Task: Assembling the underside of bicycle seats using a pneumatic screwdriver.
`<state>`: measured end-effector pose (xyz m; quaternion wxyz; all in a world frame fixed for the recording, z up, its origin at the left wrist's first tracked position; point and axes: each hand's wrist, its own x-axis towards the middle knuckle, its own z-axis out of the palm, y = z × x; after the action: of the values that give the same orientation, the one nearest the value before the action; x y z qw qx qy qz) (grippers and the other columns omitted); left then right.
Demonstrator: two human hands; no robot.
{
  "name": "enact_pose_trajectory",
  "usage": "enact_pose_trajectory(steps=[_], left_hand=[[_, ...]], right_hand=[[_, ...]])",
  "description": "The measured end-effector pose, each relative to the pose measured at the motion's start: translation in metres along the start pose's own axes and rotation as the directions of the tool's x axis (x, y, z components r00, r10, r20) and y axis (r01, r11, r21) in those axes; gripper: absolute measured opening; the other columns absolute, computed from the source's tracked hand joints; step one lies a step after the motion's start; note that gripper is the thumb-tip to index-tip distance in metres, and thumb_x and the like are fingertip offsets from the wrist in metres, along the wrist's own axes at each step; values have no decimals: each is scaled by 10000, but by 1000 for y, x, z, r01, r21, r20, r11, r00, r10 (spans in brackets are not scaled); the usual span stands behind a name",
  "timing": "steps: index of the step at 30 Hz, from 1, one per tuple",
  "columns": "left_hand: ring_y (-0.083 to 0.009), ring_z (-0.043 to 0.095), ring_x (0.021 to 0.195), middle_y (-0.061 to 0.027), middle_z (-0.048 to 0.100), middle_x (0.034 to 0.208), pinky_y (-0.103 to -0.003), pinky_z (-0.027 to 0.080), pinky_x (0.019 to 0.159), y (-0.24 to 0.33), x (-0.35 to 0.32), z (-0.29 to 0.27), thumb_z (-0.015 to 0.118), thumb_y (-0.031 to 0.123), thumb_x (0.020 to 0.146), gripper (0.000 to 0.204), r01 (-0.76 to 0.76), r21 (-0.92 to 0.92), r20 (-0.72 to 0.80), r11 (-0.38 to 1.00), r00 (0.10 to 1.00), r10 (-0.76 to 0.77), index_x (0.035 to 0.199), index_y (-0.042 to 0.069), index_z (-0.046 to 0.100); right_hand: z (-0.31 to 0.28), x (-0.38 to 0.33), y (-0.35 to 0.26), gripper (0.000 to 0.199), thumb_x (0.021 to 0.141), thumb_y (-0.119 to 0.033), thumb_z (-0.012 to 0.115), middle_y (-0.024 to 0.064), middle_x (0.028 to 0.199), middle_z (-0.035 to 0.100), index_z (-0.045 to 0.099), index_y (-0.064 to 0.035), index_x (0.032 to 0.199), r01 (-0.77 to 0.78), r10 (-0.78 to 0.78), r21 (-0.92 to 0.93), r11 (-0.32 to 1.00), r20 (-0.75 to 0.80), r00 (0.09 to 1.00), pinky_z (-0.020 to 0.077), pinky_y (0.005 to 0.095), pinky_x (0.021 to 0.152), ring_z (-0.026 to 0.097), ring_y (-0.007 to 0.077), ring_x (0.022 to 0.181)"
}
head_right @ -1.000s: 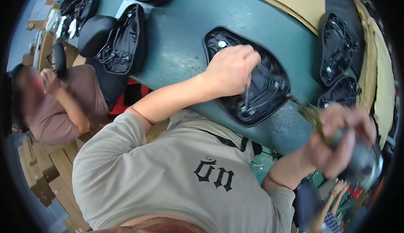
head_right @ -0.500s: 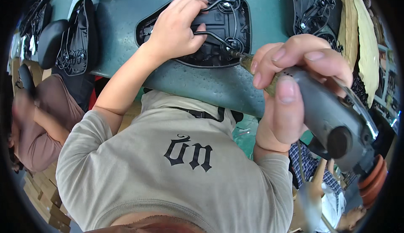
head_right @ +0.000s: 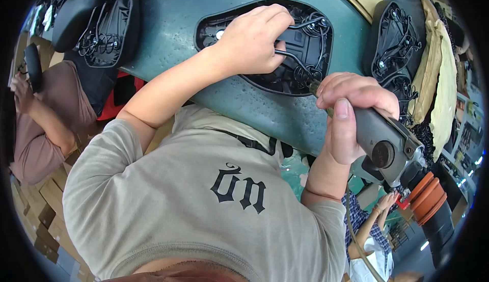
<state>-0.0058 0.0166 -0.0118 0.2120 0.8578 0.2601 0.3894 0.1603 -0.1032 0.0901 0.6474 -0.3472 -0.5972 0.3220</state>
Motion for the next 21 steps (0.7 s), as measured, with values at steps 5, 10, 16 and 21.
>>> enact_pose_trajectory(steps=[5, 10, 16, 21], left_hand=[[-406, 613, 1053, -202, 618, 1104, -466, 523, 935, 4, 8, -1, 702, 78, 656, 364, -17, -53, 64, 998, 998, 21, 996, -5, 605], [-450, 482, 1352, -229, 581, 1317, -531, 422, 1116, -3, 3, -49, 811, 190, 634, 341, -36, 92, 119, 995, 993, 25, 850, 29, 603], [-359, 616, 1169, -211, 641, 1263, -421, 502, 980, -33, 50, -143, 893, 331, 693, 417, 314, 97, -267, 944, 922, -279, 796, 49, 603], [-247, 731, 859, -224, 758, 990, -393, 584, 763, -173, 103, -275, 844, 445, 734, 582, 759, -34, -546, 650, 531, -648, 953, -89, 771]], right_hand=[[-2, -8, -37, 525, 937, -176, 615, 224, 1059, 578, 432, 6, 1394, 210, -212, -133, 969, -5, 977, 478, 378, 504, 580, 206, 606], [-41, -23, -45, 482, 909, -89, 580, 226, 1084, 569, 466, 30, 1362, 158, -190, -163, 974, -205, 960, 478, 359, 599, 552, 172, 626], [-78, -65, 16, 340, 918, 89, 571, 162, 994, 622, 512, 56, 1251, -185, 78, -175, 967, -488, 869, 514, 316, 647, 590, 170, 679], [-87, -74, 12, 345, 920, 66, 583, 166, 1009, 616, 509, 63, 1256, -109, 15, -167, 980, -481, 877, 512, 307, 622, 589, 169, 650]])
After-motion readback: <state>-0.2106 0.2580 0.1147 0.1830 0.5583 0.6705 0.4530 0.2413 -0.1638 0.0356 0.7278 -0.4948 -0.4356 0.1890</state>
